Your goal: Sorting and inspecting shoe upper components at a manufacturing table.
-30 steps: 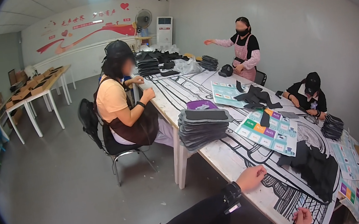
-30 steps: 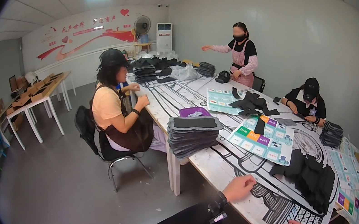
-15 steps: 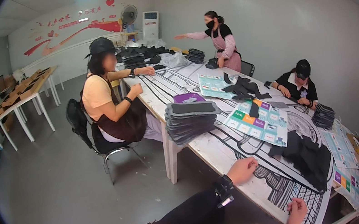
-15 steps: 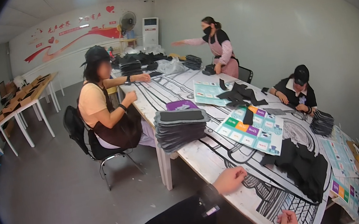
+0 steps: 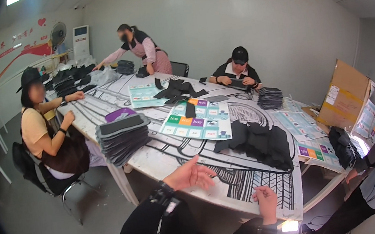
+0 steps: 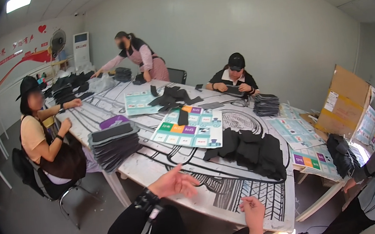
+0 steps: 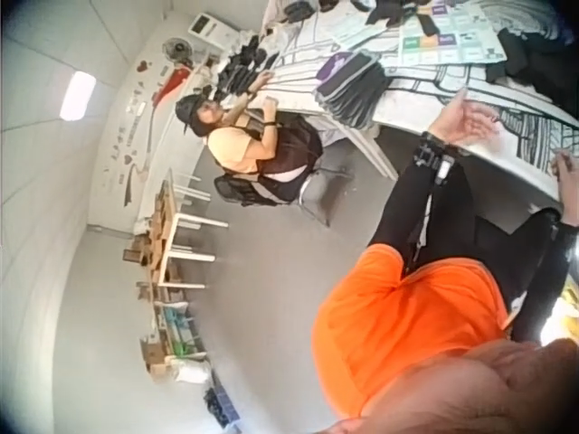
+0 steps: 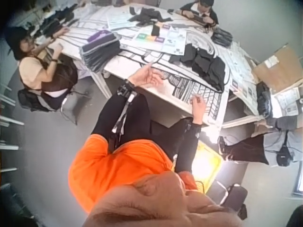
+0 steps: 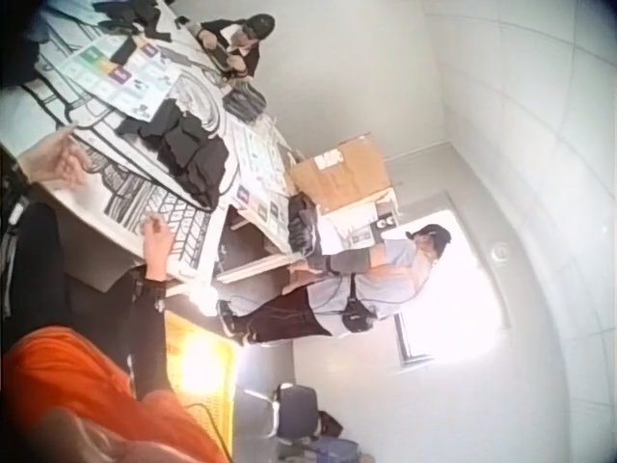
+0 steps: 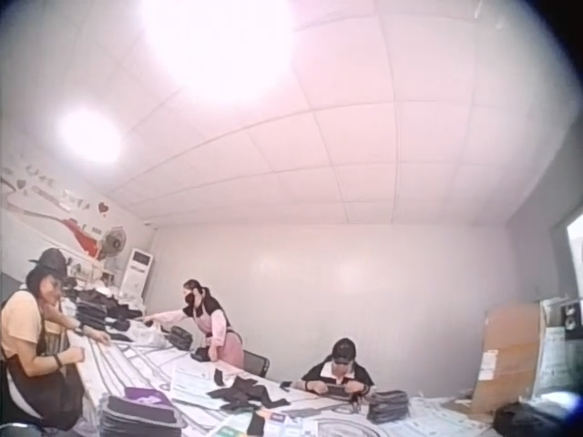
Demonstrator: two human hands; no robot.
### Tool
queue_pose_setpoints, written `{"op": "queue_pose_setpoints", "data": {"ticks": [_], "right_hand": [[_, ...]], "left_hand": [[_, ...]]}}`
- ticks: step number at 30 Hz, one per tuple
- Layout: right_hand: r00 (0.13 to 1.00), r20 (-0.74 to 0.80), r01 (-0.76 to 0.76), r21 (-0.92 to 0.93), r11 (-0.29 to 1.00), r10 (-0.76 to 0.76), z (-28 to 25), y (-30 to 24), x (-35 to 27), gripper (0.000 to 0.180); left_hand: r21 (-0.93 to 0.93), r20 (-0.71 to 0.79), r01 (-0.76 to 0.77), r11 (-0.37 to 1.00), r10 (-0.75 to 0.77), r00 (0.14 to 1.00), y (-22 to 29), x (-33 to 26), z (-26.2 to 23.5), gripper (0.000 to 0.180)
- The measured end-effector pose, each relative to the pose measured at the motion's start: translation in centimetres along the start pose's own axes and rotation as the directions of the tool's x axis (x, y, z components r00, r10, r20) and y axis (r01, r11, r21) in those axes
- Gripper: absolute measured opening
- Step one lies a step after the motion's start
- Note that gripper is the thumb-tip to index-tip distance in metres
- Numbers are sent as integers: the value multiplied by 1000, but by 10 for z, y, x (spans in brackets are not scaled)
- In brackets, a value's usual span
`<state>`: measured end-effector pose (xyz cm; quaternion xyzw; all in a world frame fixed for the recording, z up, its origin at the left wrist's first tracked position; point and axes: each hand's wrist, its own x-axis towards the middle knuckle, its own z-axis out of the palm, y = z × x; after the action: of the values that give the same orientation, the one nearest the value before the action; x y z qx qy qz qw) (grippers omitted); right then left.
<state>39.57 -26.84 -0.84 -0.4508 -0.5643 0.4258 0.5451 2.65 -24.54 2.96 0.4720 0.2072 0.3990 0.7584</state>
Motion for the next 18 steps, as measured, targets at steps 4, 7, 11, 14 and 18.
{"op": "queue_pose_setpoints", "data": {"ticks": [4,7,11,14,18], "right_hand": [[1000,-1,-10,-14,1000,10,-3,-4,-3,12],[1000,-4,-1,-5,1000,1,-1,-7,-3,12],[1000,9,10,-27,1000,-10,12,-10,1,12],[1000,-2,14,-72,997,-14,5,-5,-1,13],[1000,0,1,-82,997,-1,0,-5,-2,13]], "left_hand": [[-143,590,52,988,43,806,58,-33,37,115],[718,-236,41,695,188,953,125,-66,100,88],[657,160,754,-33,982,-97,155,-87,79,81],[869,-67,484,101,994,-87,158,-97,66,70],[747,-503,-168,643,712,491,171,-101,91,62]]}}
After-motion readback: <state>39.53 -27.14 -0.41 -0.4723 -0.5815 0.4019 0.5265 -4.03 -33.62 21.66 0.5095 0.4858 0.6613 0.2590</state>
